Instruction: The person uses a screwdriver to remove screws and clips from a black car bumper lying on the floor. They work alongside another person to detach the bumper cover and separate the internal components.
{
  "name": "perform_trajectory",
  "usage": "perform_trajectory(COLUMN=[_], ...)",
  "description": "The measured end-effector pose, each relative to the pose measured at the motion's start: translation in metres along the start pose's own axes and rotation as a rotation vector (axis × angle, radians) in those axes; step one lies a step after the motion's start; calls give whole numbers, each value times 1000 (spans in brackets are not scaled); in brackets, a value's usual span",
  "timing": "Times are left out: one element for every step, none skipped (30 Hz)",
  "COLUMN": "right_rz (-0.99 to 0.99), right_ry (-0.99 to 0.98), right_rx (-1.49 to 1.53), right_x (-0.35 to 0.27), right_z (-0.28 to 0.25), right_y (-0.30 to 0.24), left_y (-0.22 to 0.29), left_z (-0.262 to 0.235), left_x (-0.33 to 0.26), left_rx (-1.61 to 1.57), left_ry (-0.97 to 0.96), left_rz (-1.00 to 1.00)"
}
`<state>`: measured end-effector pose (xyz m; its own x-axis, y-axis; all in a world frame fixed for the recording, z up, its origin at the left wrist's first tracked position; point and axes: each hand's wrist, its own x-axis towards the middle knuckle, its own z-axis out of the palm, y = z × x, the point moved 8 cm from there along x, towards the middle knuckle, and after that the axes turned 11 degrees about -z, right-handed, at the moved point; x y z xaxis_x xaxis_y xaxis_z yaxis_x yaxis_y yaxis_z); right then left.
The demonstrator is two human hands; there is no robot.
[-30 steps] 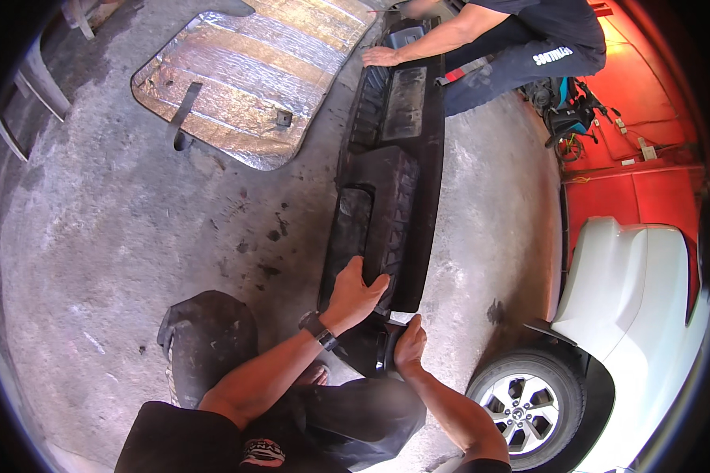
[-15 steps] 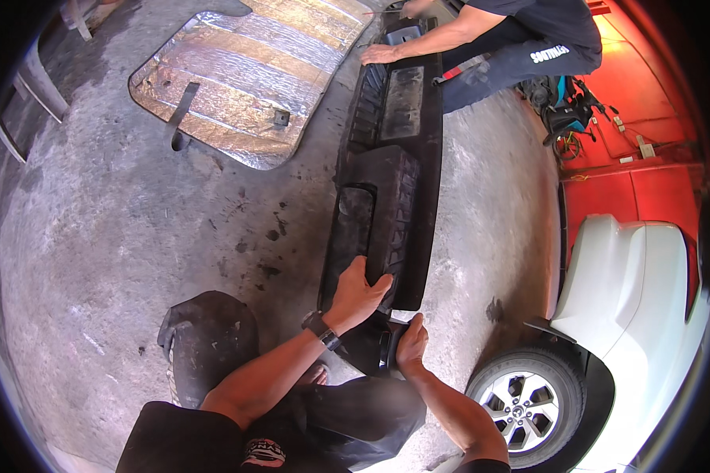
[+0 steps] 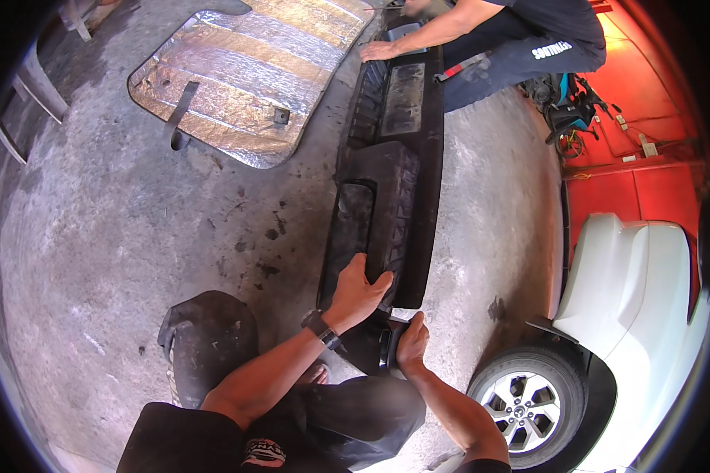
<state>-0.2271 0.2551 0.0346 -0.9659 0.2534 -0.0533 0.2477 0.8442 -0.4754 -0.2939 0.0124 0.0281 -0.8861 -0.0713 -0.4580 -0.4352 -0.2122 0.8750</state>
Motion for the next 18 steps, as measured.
perform_trajectory(right_rz=[-15,-29,-42,-41,-42,-44,-35,-28,-21,-24,-25,-25,-29,-34,-39,-44,-50,-56], right_ry=[-2,-3,-5,-5,-4,-2,-8,-16,-23,-28,-32,-36,-33,-29,-24,-23,-23,-24], right_rx=[18,39,61,75,87,98,95,93,90,70,48,26,36,46,56,41,29,17], right_x=[0,0,0,-1,-1,-1,-1,0,0,0,-1,-1,-1,-1,-1,-1,-1,-2], right_z=[1,2,3,5,6,6,7,8,9,8,6,5,6,5,5,3,3,2], right_y=[-2,-5,-7,-6,-6,-6,-4,-3,-4,-6,-12,-15,-13,-11,-11,-12,-16,-19], left_y=[0,-1,1,3,5,5,4,4,4,3,2,2,2,4,4,4,3,3], left_z=[-1,-2,-4,-6,-7,-7,-7,-8,-9,-9,-8,-8,-8,-8,-7,-7,-7,-7], left_x=[0,0,-1,-2,-3,-3,-3,-2,-2,-1,-1,-2,-2,-2,-2,-2,-2,-1], left_rx=[-1,2,-2,-6,-14,-18,-21,-25,-30,-34,-39,-29,-18,-9,-12,-14,-15,-4], left_ry=[-1,-1,0,1,1,8,14,24,19,14,7,10,12,13,2,-9,-17,-6], left_rz=[-4,-7,2,12,22,33,44,55,43,31,18,16,13,13,10,7,3,10])
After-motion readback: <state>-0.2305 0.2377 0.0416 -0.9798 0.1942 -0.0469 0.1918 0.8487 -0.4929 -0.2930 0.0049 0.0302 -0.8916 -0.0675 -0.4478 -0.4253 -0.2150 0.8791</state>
